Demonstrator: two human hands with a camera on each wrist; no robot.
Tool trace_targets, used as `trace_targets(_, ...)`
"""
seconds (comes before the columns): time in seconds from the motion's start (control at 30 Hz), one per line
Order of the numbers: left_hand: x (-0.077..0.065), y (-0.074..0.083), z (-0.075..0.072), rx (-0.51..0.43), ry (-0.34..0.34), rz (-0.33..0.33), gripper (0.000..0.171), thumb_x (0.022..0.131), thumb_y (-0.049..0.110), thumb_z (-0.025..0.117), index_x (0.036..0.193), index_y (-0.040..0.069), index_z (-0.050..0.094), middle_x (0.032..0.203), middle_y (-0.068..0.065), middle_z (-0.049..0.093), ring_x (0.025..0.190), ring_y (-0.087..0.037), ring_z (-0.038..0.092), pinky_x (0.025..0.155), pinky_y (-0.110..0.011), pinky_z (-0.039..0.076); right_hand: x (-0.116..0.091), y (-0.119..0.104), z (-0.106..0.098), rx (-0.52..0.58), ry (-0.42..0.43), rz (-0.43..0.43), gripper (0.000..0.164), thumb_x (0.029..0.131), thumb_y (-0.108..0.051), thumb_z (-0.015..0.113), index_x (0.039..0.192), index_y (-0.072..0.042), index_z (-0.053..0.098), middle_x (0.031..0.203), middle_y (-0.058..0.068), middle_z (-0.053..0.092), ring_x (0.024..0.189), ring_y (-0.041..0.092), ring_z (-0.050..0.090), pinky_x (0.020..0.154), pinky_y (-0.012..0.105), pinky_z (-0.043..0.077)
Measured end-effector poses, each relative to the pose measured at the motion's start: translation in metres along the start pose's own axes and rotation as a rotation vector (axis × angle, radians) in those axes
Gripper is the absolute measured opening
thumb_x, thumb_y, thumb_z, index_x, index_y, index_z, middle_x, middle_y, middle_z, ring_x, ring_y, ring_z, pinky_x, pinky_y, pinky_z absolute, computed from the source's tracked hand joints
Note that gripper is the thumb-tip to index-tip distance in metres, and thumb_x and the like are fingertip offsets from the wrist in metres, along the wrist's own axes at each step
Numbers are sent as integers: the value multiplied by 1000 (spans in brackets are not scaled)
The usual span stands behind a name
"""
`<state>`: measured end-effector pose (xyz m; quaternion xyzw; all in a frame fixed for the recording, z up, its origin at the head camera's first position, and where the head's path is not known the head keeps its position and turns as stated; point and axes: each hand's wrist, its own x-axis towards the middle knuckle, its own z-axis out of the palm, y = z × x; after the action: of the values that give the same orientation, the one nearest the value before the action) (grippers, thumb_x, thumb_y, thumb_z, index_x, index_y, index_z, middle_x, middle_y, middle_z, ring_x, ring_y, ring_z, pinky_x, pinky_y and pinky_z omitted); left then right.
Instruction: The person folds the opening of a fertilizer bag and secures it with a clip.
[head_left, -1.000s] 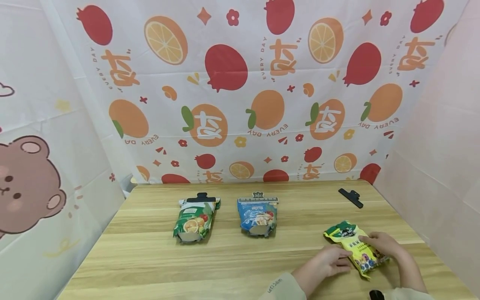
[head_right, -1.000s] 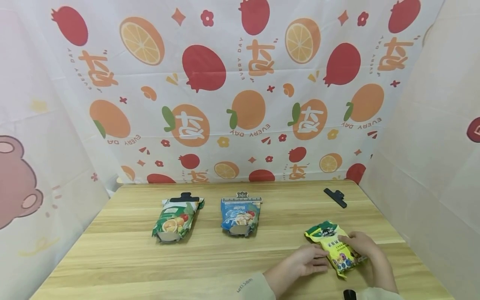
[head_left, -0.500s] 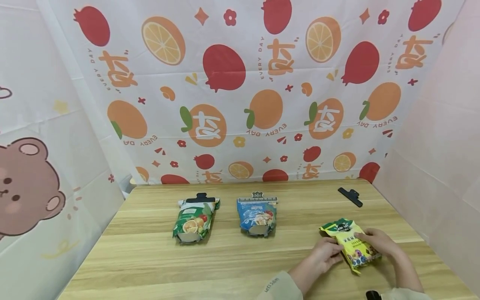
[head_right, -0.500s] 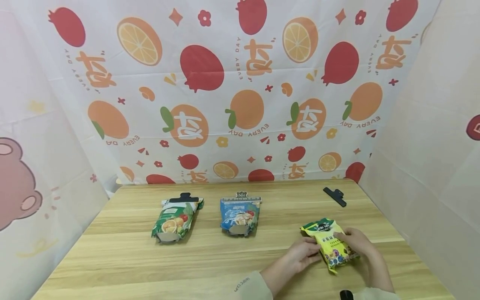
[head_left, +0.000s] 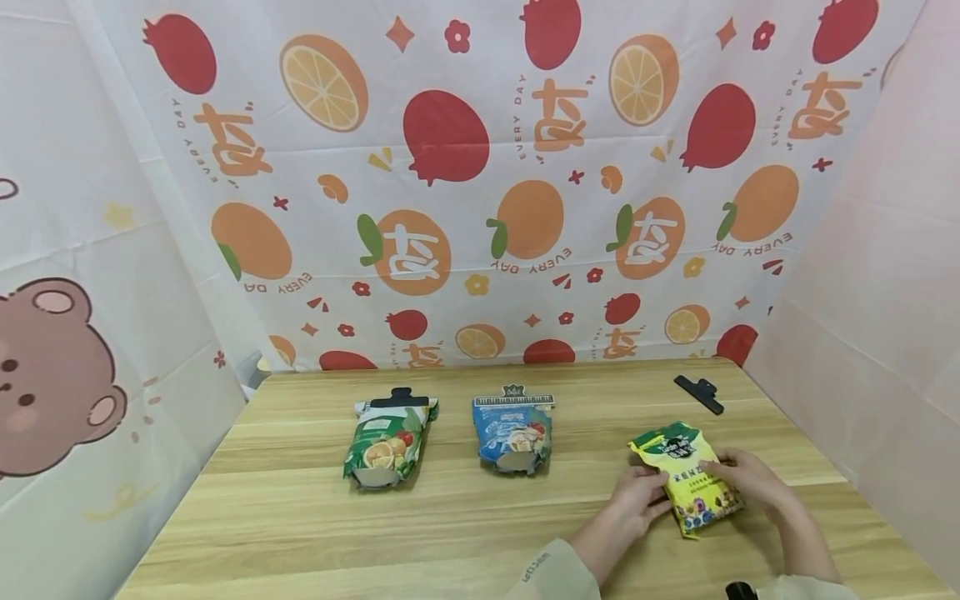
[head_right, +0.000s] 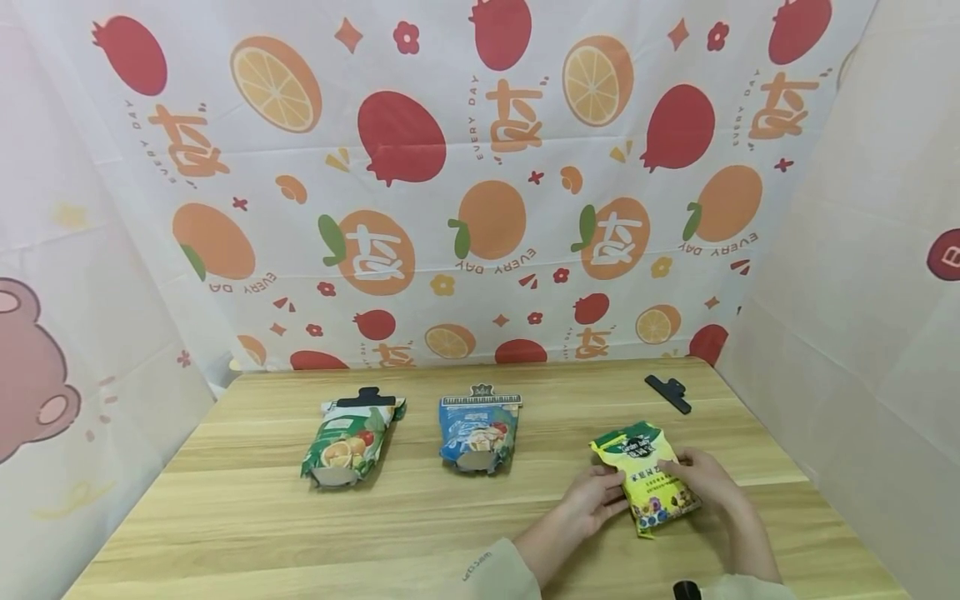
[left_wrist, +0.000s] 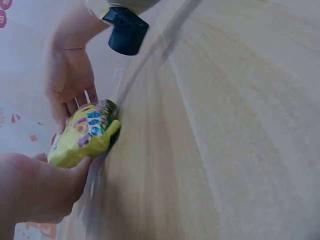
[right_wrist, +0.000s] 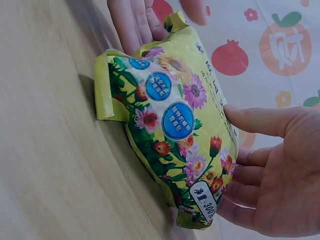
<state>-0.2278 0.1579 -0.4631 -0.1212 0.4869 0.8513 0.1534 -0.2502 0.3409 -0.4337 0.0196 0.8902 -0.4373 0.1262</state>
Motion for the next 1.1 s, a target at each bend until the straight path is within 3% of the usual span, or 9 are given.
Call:
trace_targets(0.33,7,7,-2,144,24,104,18,85,-3,58,100,0,49,87,-10,56,80,-23,58,73,-39,52,1,-3,6,12,47,-33,53,93,-32,53,114,15,44,93,12,55,82,21,51,67,32,45)
trace_targets(0.6,14,16,-11,231,22,170,34,82,-3,62,115,1,54,97,-8,60,85,-23,60,74,-37,52,0,-11,15,37,117,-75,51,93,-22,55,116,20,40,96,18,56,81,21,54,67,31,49)
trace_targets(0.8,13,25,-14,274,18,230,35,81,-5,62,116,0,58,101,-7,61,89,-22,59,75,-35,52,3,-14,22,67,140,-112,48,92,-20,57,116,19,42,99,19,57,83,21,55,67,30,50)
trace_targets(1.1,16,39,-20,477,4,403,30,80,-3,66,109,2,64,104,-8,64,98,-22,59,85,-34,47,8,-16,30,118,169,-136,51,92,-21,57,119,18,41,108,27,54,90,24,57,75,29,50)
